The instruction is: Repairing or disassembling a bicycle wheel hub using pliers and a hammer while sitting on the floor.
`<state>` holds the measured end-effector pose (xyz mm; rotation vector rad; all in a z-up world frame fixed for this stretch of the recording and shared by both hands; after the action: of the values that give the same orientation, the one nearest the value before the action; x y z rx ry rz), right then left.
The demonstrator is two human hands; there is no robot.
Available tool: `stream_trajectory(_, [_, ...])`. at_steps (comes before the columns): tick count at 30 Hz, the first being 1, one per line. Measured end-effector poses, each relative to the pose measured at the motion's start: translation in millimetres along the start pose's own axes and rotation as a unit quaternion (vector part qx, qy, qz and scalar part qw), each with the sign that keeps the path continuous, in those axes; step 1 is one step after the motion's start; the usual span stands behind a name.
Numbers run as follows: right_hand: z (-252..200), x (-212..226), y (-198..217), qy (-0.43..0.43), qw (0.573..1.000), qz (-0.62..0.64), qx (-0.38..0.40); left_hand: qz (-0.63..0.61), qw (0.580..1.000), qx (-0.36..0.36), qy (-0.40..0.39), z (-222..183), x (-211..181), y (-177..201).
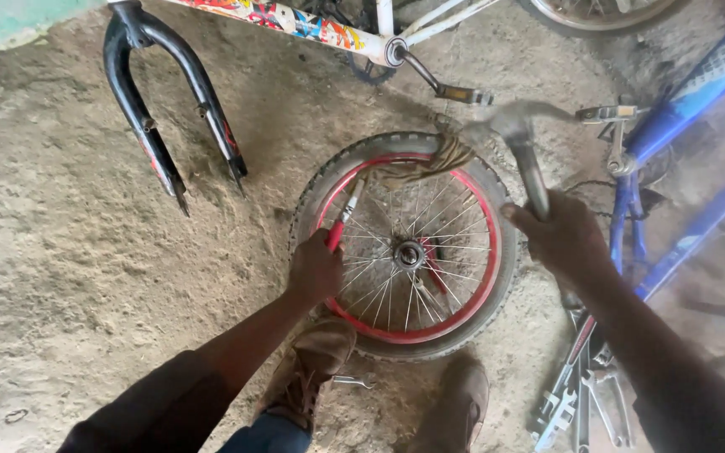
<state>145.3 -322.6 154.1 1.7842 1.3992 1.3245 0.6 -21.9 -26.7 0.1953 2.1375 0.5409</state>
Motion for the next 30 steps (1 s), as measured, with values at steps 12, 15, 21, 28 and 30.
stream_trajectory(12, [9.3,-212.5,-166.5,-0.238,0.956,0.109,-0.130,0.036,0.976,-0.171,-0.129,5.3,-1.0,5.1])
stream_trajectory(15, [-22.5,-193.9,-179.8,-0.270,0.956,0.071,-0.086,0.037,0.977,-0.152,-0.143,35.0,-30.7,12.7])
stream_trajectory(21, [-84.1,-152.4,-209.0,-0.329,0.933,0.146,-0.022,0.168,0.899,-0.089,-0.394,42.4,-76.1,20.2])
stream_trajectory(28, [-79.2,-164.5,-195.4,-0.203,0.956,0.048,-0.208,0.107,0.936,-0.065,-0.330,-6.4,-49.8,7.3])
stream_trajectory(30, [-102.3,-134.4,-177.4,-0.122,0.943,0.028,-0.308,0.062,0.960,-0.050,-0.267,-27.7,-38.0,5.8])
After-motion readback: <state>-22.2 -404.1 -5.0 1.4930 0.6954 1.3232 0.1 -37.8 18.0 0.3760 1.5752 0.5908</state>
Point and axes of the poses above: each hand's wrist, its own z-axis towards the middle knuckle, its own y-axis out of the back of the hand, x = y × z, the point moved 2 cm from there along z, towards the middle knuckle, and after that the axes turned 13 degrees about -z, right-handed, at the moved point
